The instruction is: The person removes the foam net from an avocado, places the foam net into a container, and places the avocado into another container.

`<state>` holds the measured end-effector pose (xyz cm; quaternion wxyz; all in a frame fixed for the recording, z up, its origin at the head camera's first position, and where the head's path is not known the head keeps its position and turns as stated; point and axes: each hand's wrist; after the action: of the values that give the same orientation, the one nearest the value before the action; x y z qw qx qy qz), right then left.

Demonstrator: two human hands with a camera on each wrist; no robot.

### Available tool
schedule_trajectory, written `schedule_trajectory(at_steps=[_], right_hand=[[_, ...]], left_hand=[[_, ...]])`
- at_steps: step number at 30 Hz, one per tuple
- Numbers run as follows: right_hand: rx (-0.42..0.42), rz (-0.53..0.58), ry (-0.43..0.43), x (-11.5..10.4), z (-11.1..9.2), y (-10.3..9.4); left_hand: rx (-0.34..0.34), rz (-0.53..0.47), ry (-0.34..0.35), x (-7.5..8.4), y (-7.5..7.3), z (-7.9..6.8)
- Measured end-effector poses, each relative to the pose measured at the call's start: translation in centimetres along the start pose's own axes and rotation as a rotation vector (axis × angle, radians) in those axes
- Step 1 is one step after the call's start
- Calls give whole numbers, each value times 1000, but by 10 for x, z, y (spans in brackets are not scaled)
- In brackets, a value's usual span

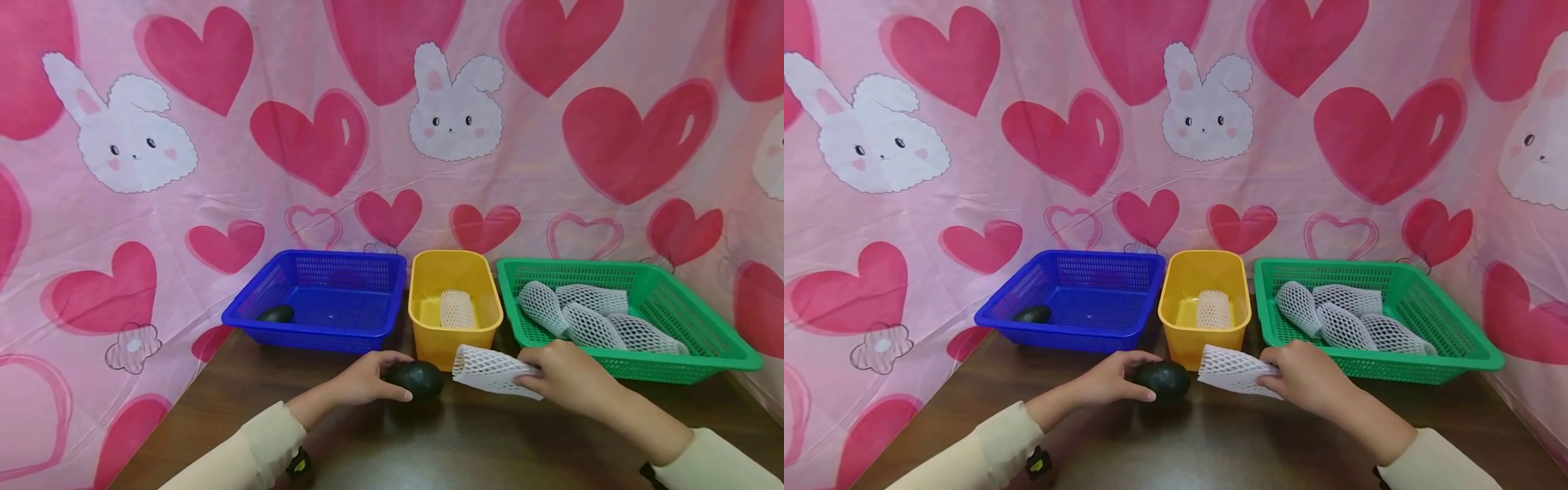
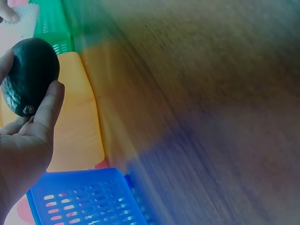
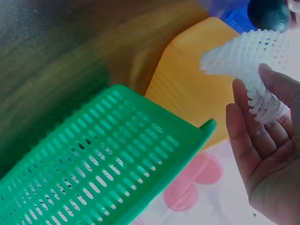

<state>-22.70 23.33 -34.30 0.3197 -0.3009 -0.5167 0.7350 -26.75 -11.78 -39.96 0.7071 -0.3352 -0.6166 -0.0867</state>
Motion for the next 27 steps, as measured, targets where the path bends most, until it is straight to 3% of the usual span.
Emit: schedule_trajectory(at_steps=[5, 17, 21, 27], right_hand=[[21, 23, -9, -2, 2, -9], [66, 233, 42, -16, 27, -33], [85, 253, 117, -19, 42, -37], [119, 197, 244, -20, 66, -35]], left_hand=[[9, 6, 0, 0, -2, -2], [7, -15, -6, 0, -4, -6], [11, -10, -4, 1, -5, -7], [6, -5, -15, 3, -6, -8]])
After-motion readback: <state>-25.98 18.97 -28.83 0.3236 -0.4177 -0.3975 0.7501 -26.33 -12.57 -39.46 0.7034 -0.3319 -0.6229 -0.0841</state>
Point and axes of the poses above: each hand's wrist, its own z-axis towards the middle knuckle, its own y-axis out of the palm, x = y × z, and after that the axes turned 8 degrees about -z, right-handed
